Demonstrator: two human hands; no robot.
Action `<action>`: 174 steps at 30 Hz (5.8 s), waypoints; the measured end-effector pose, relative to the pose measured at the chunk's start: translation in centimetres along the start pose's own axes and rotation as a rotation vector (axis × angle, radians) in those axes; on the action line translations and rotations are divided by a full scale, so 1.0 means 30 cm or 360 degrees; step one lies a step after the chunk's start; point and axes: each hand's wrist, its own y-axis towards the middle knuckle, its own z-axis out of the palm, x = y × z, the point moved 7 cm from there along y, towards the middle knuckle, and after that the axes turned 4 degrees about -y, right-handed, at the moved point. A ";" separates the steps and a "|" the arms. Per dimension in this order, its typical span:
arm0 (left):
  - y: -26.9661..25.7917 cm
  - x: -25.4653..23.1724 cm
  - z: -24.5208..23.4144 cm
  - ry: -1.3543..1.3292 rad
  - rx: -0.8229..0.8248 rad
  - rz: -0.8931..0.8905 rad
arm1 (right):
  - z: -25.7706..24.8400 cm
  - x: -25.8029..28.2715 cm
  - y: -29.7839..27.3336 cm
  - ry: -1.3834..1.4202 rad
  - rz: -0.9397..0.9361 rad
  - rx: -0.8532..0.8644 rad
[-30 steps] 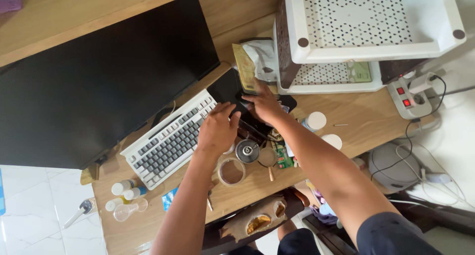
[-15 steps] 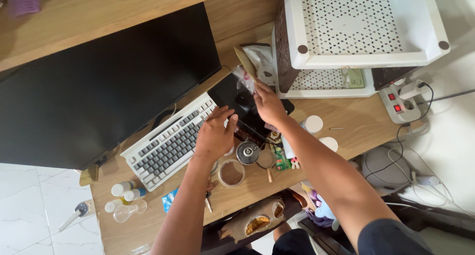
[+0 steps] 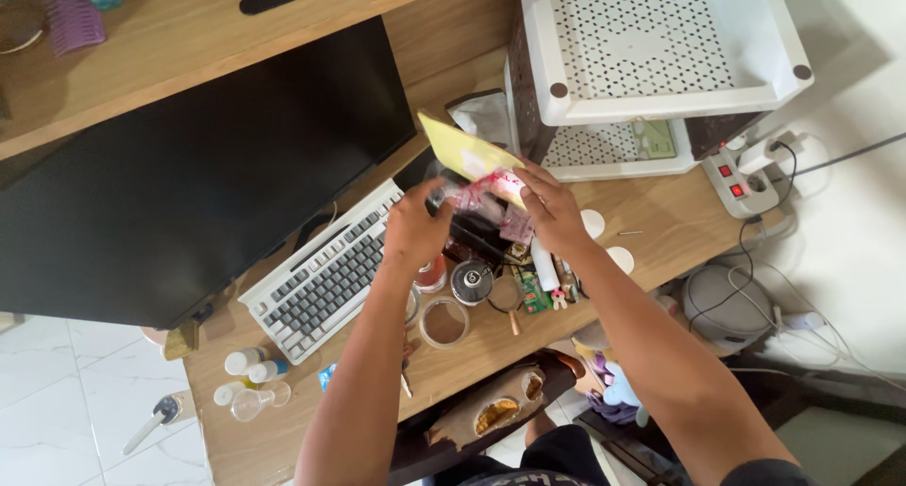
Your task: The person organizes various items on a cluttered desk into a white plastic storage unit. They place a box of tissues, a packet of adhesive labels, a bag of chia seeds, and several bottles into the unit's shelves. The person also moves a glass and other small items to clear the workspace.
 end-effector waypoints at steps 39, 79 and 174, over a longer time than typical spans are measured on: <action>0.036 0.178 0.609 -0.1138 0.0261 -0.0302 | -0.396 0.088 -0.214 0.0482 0.0185 -0.0494; -0.160 -0.119 0.535 -0.0668 0.0423 -0.0268 | -0.479 0.027 -0.333 0.0830 0.0407 -0.0637; 0.752 -0.116 1.950 -0.0206 0.0896 0.0185 | -0.747 -0.792 -0.465 -0.0831 0.1243 -0.0726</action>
